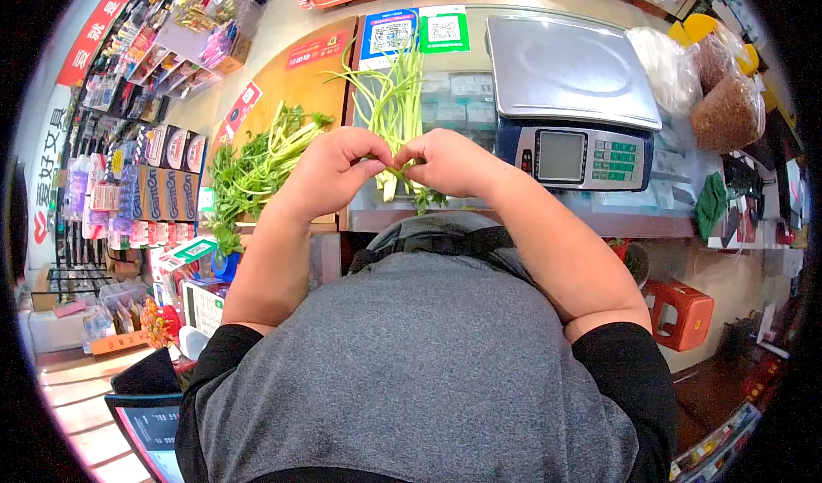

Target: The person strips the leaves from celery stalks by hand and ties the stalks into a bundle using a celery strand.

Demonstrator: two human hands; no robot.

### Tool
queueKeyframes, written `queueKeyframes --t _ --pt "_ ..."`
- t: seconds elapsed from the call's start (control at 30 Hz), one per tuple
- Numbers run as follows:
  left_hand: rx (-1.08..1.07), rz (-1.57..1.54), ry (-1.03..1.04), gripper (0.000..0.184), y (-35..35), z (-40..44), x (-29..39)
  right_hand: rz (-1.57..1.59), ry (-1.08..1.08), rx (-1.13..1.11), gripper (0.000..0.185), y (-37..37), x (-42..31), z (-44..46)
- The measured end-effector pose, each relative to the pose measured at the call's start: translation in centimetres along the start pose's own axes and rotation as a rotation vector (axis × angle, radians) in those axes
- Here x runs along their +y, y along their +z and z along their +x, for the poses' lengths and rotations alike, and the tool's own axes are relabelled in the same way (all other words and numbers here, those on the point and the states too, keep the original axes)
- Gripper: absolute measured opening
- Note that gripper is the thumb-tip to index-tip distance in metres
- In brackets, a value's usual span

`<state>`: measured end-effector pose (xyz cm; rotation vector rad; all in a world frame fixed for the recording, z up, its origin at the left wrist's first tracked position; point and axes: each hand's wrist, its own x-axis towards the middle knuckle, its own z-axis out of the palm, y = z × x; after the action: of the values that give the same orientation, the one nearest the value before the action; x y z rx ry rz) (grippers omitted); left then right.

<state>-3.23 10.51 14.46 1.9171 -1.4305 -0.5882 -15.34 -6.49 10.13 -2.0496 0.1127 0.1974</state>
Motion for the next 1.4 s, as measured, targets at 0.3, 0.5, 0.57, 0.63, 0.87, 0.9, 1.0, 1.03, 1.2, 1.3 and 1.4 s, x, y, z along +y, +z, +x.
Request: queueKeyframes --t 0.3,0.5,0.57,0.63,0.87,0.9,1.0,1.03,1.2,1.3,1.4 --pt "0.020 0.189 0.247 0.008 -0.6 -0.9 -0.2 -0.088 -0.147 -0.120 0.017 0.6 0.6 0.3" --pt "0.034 0.235 0.198 0.008 -0.5 -1.2 -0.5 -0.064 -0.172 -0.105 0.018 0.7 0.7 -0.1" --pt "0.008 0.219 0.155 0.008 -0.6 -1.1 -0.2 -0.043 -0.170 -0.103 0.018 0.6 0.5 -0.3" --pt "-0.001 0.219 0.141 0.008 -0.6 -1.1 -0.1 -0.019 -0.154 -0.073 0.018 0.9 0.8 -0.2" --pt "0.004 0.253 0.200 0.009 0.5 -1.0 0.7 -0.002 -0.099 0.152 0.013 1.5 2.3 -0.2" --pt "0.016 0.272 0.208 0.009 0.7 -1.0 0.8 -0.015 -0.109 0.169 0.013 1.7 2.5 -0.1" --pt "0.041 0.315 0.198 0.009 1.2 -0.7 0.4 0.015 -0.105 0.232 0.012 2.1 3.0 0.2" --pt "0.081 0.322 0.177 0.009 1.2 -0.7 0.4 0.071 -0.080 0.260 0.012 2.1 3.1 0.3" --pt "0.271 0.271 0.078 0.010 -0.1 -1.0 0.9 0.757 0.302 0.367 0.009 0.5 5.7 0.4" --pt "0.396 0.181 0.038 0.009 -1.2 -1.3 1.2 1.149 0.348 0.409 0.012 -1.0 7.1 -0.2" --pt "0.422 0.103 -0.011 0.008 -2.0 -1.4 1.5 1.373 0.253 0.270 0.012 -1.7 8.1 -0.2"
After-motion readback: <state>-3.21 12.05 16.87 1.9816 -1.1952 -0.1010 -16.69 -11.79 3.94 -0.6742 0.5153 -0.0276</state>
